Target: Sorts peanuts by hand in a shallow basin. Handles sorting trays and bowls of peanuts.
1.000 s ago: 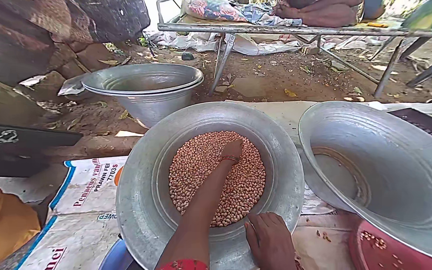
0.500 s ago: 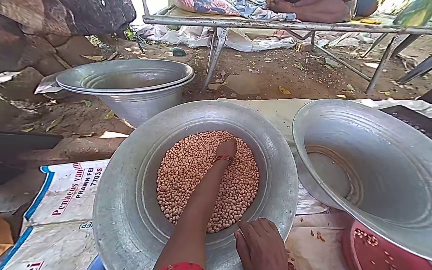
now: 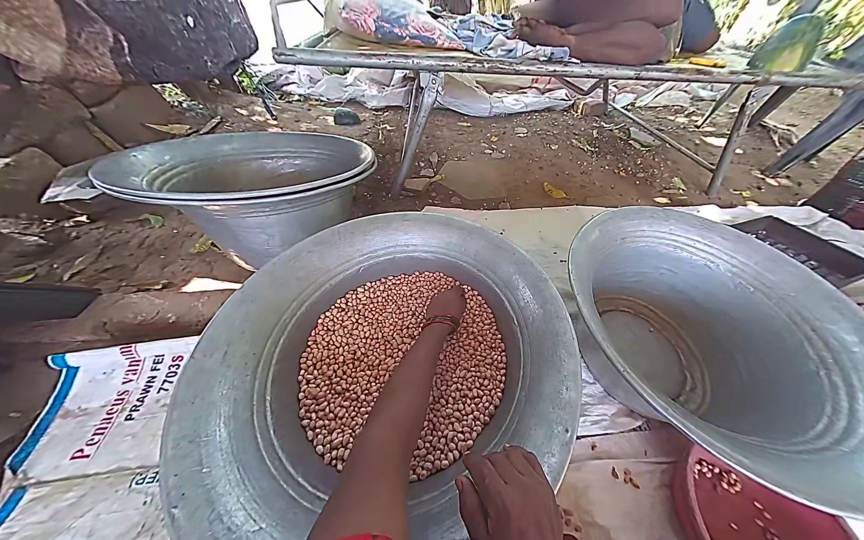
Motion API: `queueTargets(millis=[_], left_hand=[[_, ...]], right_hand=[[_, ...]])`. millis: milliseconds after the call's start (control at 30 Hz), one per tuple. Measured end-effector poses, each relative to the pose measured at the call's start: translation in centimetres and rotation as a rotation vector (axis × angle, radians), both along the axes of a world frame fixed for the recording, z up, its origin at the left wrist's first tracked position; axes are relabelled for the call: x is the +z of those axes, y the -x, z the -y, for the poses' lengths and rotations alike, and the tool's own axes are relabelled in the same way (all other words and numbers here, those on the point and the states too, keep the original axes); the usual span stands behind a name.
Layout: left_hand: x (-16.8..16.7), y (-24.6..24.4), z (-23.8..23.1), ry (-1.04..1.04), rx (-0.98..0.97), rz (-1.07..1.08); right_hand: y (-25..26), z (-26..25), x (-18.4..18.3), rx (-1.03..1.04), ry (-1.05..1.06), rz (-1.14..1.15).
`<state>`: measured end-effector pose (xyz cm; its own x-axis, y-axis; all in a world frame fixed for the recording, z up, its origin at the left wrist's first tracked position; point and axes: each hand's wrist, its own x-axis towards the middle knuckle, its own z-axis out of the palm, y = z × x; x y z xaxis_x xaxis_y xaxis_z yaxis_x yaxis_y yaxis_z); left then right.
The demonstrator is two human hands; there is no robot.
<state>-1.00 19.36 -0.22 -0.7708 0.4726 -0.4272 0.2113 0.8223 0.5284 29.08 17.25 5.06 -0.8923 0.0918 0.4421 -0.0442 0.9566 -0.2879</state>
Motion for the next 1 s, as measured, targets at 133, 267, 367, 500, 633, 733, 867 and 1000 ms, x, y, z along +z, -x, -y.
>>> queueTargets(millis=[133,267,367,500,633,733,867,1000], left_hand=[[0.1,0.5,1.9,-0.663,0.266,0.417],[0.9,1.6,3.5,-0.924,0.534,0.472],[0.5,2.0,4.3,-0.535,0.337,0.164],[-0.7,1.5,3.4,-0.270,0.091,0.043],[1.0,0.0,2.2,-0.120,-0.079,0.193],[0.8,0.1,2.9,-0.593,0.149,0.441],[0.2,1.5,3.6,-0.941,0.452,0.594],[0.4,0.8,4.0,-0.457,0.218,0.259]], right_hand=[[0.0,0.0,-0.3,0.003,0.013,-0.019],[-0.1,0.0,-0.2,0.004,0.003,-0.018],[0.0,0.1,-0.1,0.002,0.011,-0.017],[0.0,0.1,0.0,-0.003,0.005,-0.020],[0.0,0.0,0.0,-0.003,0.000,-0.016],[0.0,0.0,-0.1,-0.002,-0.003,-0.020],[-0.1,0.0,-0.1,-0.007,0.000,-0.021],[0.0,0.1,0.0,-0.008,-0.003,-0.032]])
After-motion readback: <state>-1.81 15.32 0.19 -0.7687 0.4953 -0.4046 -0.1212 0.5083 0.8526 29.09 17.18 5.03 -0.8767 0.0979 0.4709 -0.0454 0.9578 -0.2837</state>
